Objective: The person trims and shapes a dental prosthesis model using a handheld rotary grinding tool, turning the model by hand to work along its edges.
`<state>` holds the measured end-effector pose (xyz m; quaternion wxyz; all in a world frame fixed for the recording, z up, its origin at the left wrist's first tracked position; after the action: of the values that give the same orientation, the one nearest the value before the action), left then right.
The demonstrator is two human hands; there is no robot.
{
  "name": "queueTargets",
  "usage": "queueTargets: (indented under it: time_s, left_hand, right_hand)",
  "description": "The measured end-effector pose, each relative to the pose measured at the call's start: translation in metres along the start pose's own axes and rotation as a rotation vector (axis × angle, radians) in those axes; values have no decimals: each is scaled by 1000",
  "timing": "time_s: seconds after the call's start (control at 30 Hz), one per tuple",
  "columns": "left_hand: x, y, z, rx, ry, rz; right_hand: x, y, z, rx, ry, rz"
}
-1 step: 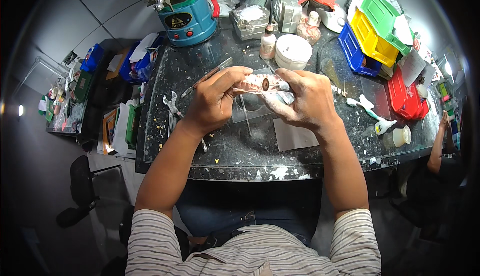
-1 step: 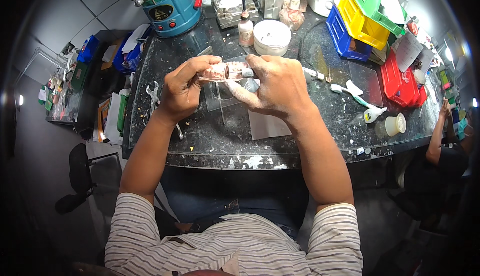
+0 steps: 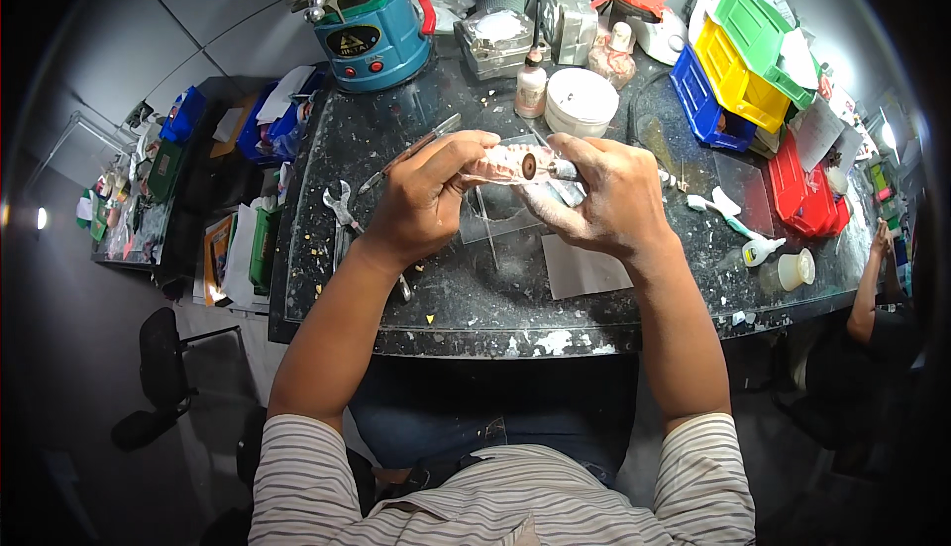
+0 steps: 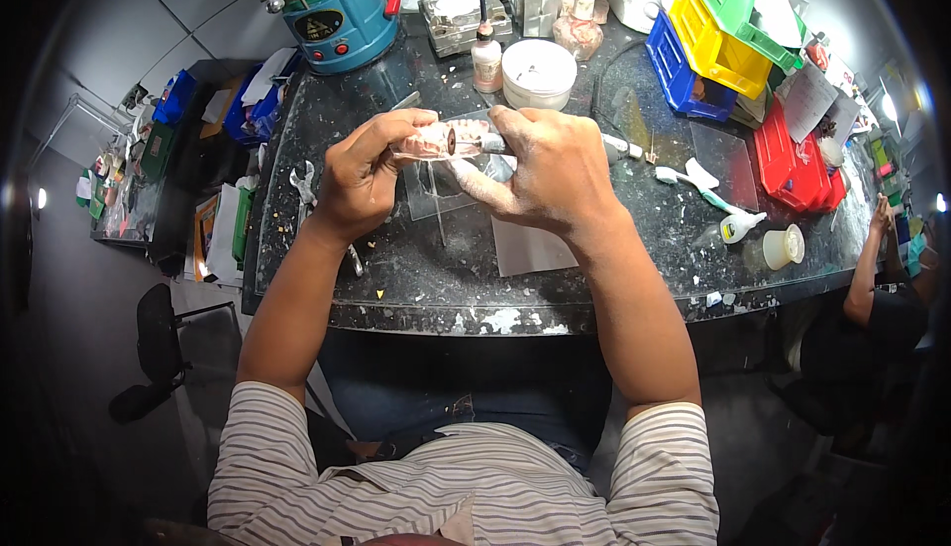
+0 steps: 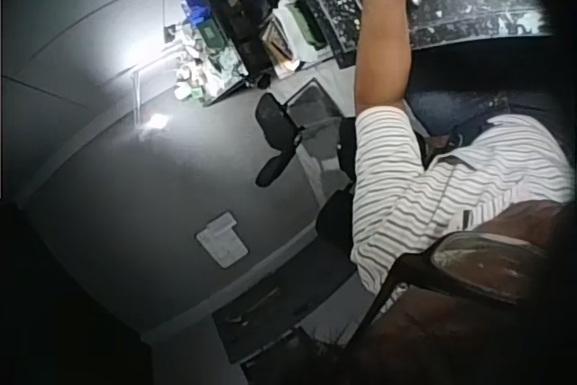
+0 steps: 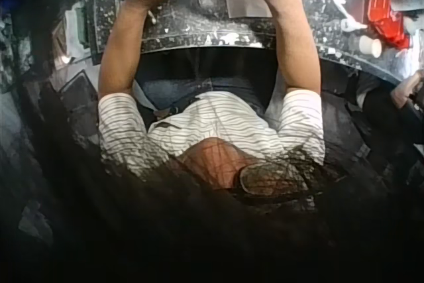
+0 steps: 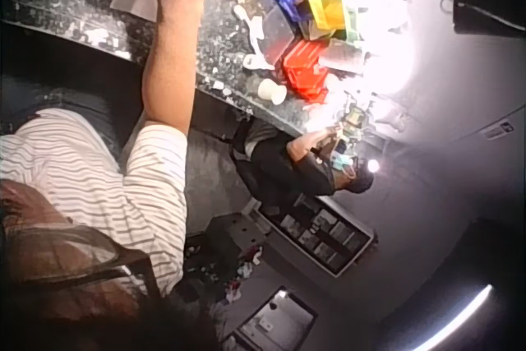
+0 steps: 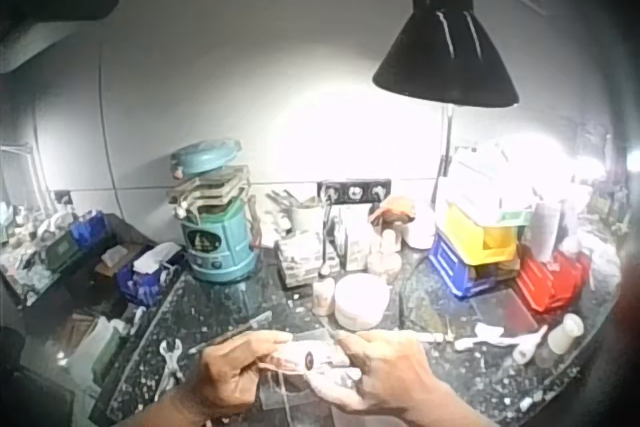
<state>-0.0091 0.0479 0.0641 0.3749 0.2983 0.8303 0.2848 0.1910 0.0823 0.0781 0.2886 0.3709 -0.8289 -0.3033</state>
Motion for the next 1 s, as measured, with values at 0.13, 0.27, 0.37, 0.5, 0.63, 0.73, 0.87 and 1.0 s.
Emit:
queueTargets:
  time_s: [0.13, 0.27, 0.37, 0.5, 0.63, 0.73, 0.87, 1.0]
  left_hand:
    - [0, 0, -2, -15, 12, 7]
    - [1, -1, 0, -11, 24, 0]
    - [2, -2, 1, -9, 26, 7]
    - [2, -1, 2, -7, 19, 11]
    - [2, -2, 1, 1, 19, 28]
    - [2, -2, 1, 13, 20, 26]
    - [0, 0, 2, 6, 25, 34]
    - [0, -2, 2, -4, 25, 43]
  right_hand:
    - [2, 0, 0, 23, 26, 13]
    - [0, -1, 3, 50, 15, 12]
    - [-3, -2, 6, 75, -7, 16]
    - [-5, -2, 7, 143, -30, 7]
    - [-3, -2, 7, 133, -32, -22]
    - [-3, -3, 9, 163, -58, -14]
    - [-3, -2, 7, 184, -84, -12]
    - [-3, -3, 9, 190, -69, -5]
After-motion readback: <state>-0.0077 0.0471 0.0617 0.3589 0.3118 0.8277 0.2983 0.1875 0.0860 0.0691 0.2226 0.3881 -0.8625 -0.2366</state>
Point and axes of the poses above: each hand's wrist, its own y-axis towards the middle knuckle, its own z-axis out of the palm, x = y × z, the point moved 6 cm from there along y, towards the middle knuckle
